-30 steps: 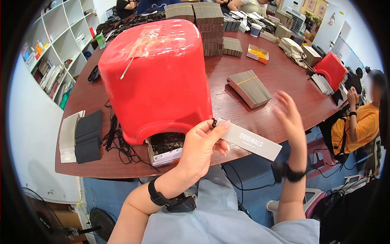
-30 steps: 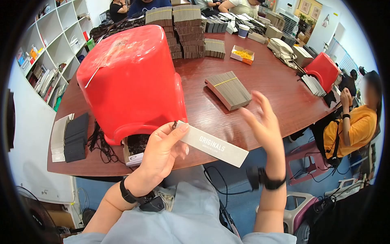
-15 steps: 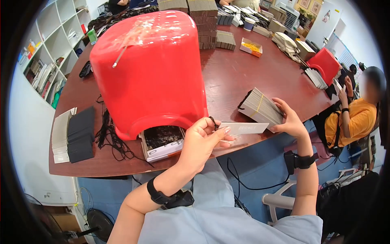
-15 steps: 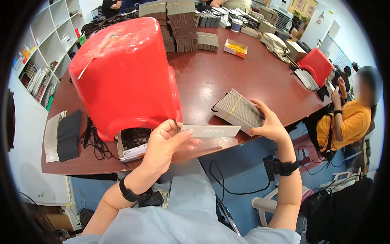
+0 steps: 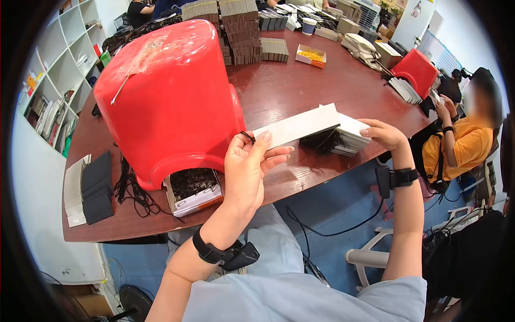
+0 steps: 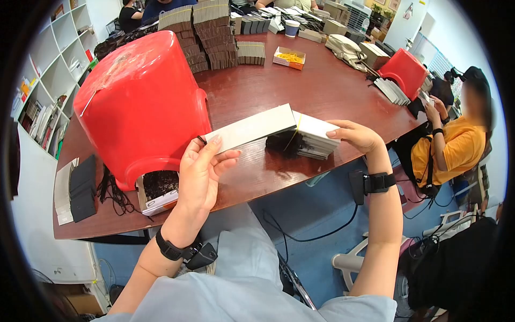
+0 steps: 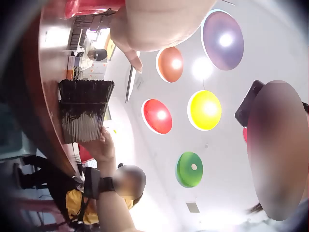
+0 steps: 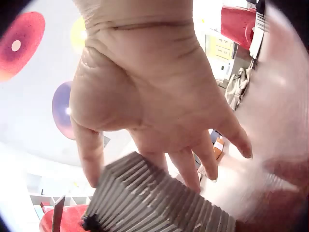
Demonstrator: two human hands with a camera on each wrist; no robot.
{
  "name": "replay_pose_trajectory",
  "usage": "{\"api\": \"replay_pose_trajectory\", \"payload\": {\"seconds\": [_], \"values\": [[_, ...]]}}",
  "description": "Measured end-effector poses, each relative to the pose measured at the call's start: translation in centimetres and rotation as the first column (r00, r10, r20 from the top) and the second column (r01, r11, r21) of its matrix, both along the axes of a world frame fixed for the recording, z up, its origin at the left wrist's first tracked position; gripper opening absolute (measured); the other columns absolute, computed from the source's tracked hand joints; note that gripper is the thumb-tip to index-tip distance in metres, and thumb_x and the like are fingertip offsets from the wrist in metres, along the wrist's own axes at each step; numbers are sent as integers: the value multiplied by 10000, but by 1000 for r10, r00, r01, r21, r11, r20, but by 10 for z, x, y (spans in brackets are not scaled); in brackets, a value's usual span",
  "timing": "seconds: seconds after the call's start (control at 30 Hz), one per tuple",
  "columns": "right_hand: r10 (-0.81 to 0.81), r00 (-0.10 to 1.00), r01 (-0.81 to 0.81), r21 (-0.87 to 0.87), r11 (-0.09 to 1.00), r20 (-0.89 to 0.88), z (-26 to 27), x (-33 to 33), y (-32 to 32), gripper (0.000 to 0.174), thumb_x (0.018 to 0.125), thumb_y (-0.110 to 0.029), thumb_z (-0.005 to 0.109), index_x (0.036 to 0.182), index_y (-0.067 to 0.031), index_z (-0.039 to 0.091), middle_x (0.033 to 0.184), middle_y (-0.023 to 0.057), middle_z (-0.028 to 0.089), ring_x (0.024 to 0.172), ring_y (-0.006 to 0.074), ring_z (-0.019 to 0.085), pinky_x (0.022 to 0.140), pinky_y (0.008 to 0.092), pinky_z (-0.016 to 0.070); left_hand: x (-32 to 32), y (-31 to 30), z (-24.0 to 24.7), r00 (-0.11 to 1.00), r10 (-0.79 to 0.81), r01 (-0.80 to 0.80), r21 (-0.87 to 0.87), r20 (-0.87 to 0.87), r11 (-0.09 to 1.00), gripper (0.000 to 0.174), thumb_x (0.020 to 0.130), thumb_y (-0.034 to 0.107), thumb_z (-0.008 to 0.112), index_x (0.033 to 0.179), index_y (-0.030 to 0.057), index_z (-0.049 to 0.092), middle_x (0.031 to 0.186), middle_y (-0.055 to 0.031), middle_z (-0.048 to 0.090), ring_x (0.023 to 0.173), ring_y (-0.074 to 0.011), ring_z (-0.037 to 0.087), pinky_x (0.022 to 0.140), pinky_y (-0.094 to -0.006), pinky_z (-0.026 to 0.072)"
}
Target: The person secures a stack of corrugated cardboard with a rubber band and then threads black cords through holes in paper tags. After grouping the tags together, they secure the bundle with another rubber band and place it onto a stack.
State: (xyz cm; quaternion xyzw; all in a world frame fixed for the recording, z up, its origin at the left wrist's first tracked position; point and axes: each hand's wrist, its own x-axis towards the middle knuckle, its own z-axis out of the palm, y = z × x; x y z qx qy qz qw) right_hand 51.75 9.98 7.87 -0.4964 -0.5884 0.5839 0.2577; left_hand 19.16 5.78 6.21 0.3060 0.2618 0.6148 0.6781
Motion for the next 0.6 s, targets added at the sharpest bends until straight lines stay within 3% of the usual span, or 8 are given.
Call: {"api": "replay_pose_trajectory", "payload": {"seconds": [0.07,0.33,0.4,0.43,0.5,0.53,0.57,0.6], "values": [[-28,982,-8,191,982,185,11,-3,-2,509,792,-211,589,1191,58,426,1144,98,503,1033,163,467,912,276,343,1,2,2,1000,10,-10,-9,6,1000,159,842,97,531,952,9,457,908,-122,572,736,-201,624,616,-237,535],[17,987,-80,403,912,159,20,-24,-16,596,745,-213,664,1229,14,401,1162,91,483,1082,161,442,930,289,338,8,14,6,997,70,-70,-3,-10,998,152,836,90,538,936,10,456,862,-123,587,710,-191,623,620,-238,533],[-107,950,-76,547,834,295,24,-30,-14,601,716,-256,667,1201,12,435,1172,96,485,1102,173,435,947,306,321,14,12,9,999,21,-21,6,-30,1000,149,833,85,542,930,12,455,863,-126,587,701,-190,624,613,-238,531],[-108,950,-75,550,831,292,27,-35,-14,601,716,-256,667,1201,12,435,1172,96,485,1102,173,435,947,306,321,18,11,10,999,-27,27,11,-48,1000,147,830,80,546,923,15,453,864,-129,587,692,-190,624,606,-239,529],[-89,983,-77,801,593,161,34,-49,-18,586,702,-286,644,1174,10,462,1170,103,496,1103,188,446,948,317,320,27,8,9,996,-62,64,32,-58,997,158,818,67,561,911,23,442,852,-130,581,677,-204,625,580,-253,522],[-46,996,-26,738,675,78,41,-59,-28,622,686,-323,629,1183,7,451,1174,108,494,1106,197,444,953,321,311,29,5,10,994,-85,88,40,-75,995,162,817,65,563,911,24,437,857,-129,579,676,-205,626,576,-255,521],[-12,996,70,717,694,-86,34,-69,-35,500,703,-260,642,1108,6,516,1049,110,569,969,184,535,853,291,393,30,3,10,990,-107,112,45,-92,993,167,816,63,564,911,26,432,862,-128,578,675,-205,626,571,-256,520],[-120,988,14,715,699,98,38,-79,-46,394,720,-213,640,1035,8,553,945,102,596,862,162,558,770,268,419,30,3,10,991,-102,107,46,-92,993,167,816,63,564,911,26,432,862,-128,578,675,-205,626,571,-256,520]]}}
